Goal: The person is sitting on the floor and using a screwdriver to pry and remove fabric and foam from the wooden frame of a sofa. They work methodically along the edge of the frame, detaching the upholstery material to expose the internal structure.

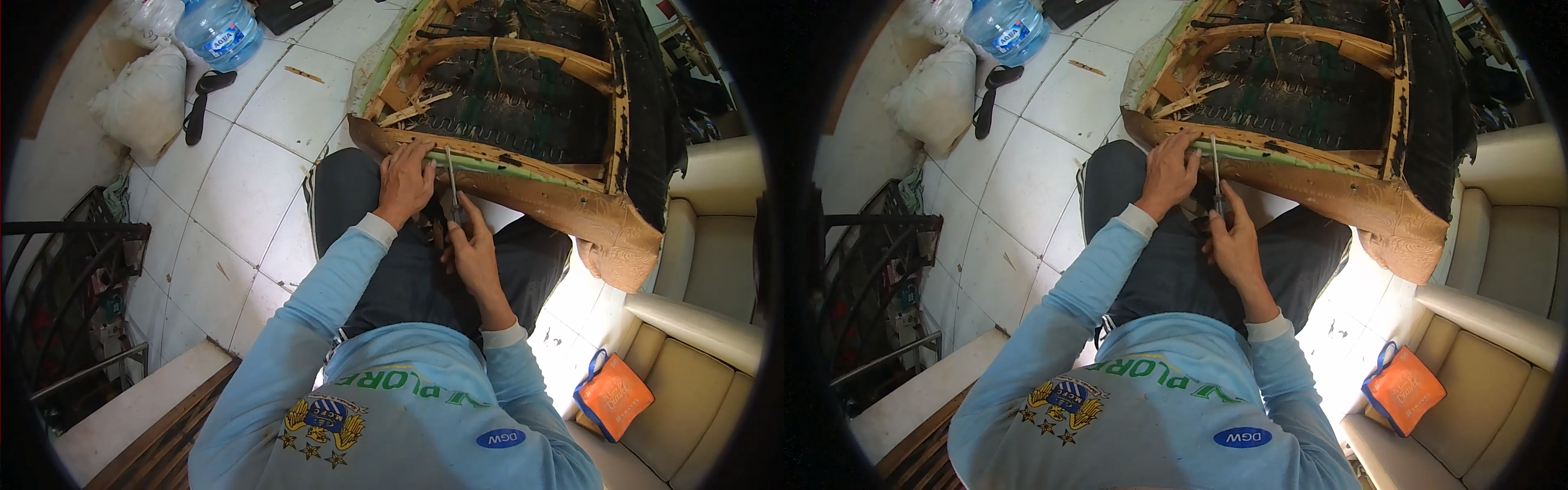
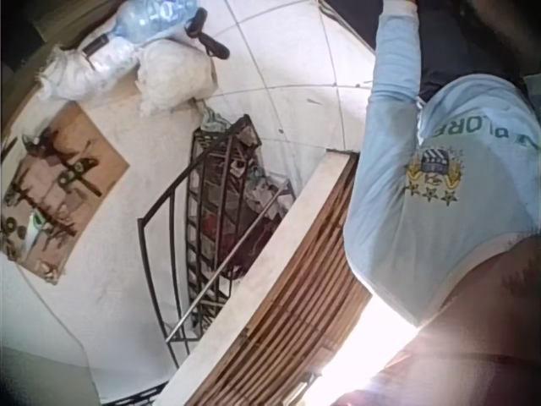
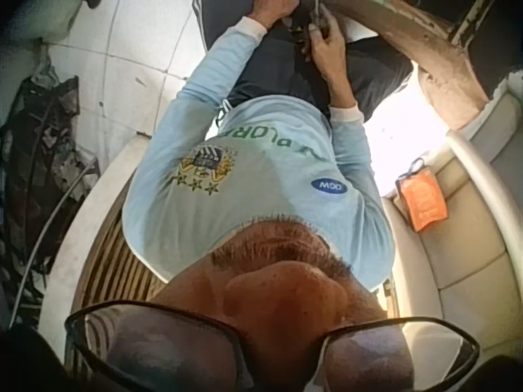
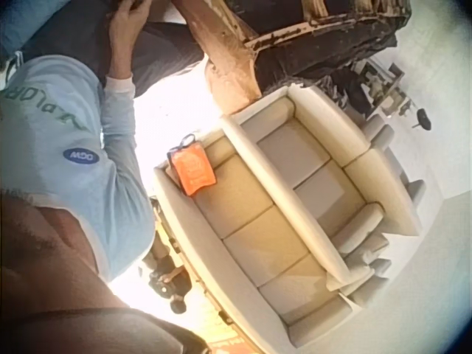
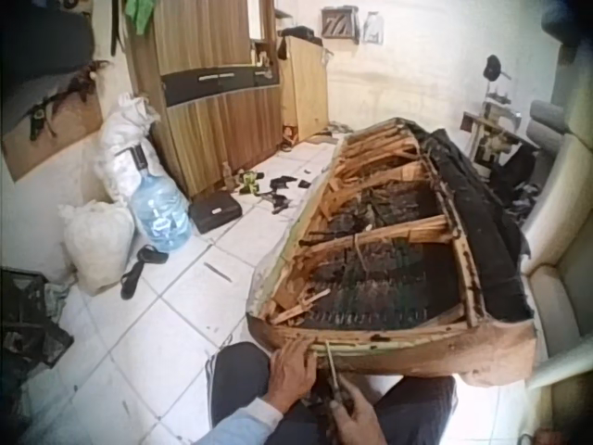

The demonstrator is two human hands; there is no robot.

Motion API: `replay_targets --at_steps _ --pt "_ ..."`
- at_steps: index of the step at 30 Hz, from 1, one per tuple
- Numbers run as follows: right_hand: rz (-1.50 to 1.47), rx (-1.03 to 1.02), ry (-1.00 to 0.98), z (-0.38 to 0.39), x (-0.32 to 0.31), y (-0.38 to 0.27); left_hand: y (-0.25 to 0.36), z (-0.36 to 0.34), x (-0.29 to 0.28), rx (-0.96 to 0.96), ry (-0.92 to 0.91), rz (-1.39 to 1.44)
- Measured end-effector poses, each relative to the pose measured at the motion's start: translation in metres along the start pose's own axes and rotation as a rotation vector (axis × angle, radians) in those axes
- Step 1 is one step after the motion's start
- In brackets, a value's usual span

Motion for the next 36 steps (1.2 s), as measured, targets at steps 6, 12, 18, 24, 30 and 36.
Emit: replay_targets --at_steps 6,12,18,24,30,36 --pt "-0.036 0.087 -0.066 -0.012 0.017 -0.001 -0.014 -0.001 0.002 -0.019 0.056 0.087" --pt "0.028 0.054 0.024 -0.013 0.025 -0.002 -0.017 -0.004 0.004 -0.165 0.072 0.136" --pt "0.214 -0.083 0.056 -0.021 0.029 -0.011 -0.025 -0.007 0.008 -0.322 -0.036 0.116" --pt "0.349 0.015 0.004 -0.021 0.031 -0.045 -0.036 -0.02 0.011 -0.443 -0.147 0.235" --pt "0.576 -0.091 0.066 -0.037 0.042 -0.065 -0.037 -0.03 0.009 -0.473 -0.1 0.156" --pt "0.408 -0.088 0.05 -0.019 0.019 -0.049 -0.026 -0.011 0.011 -0.405 -0.101 0.194"
Point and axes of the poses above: each hand's wrist, its own z-axis away from the middle knuckle, its own x-axis out of the palm, y = z × x, the point moved 10 cm from there along -z, towards the middle knuckle
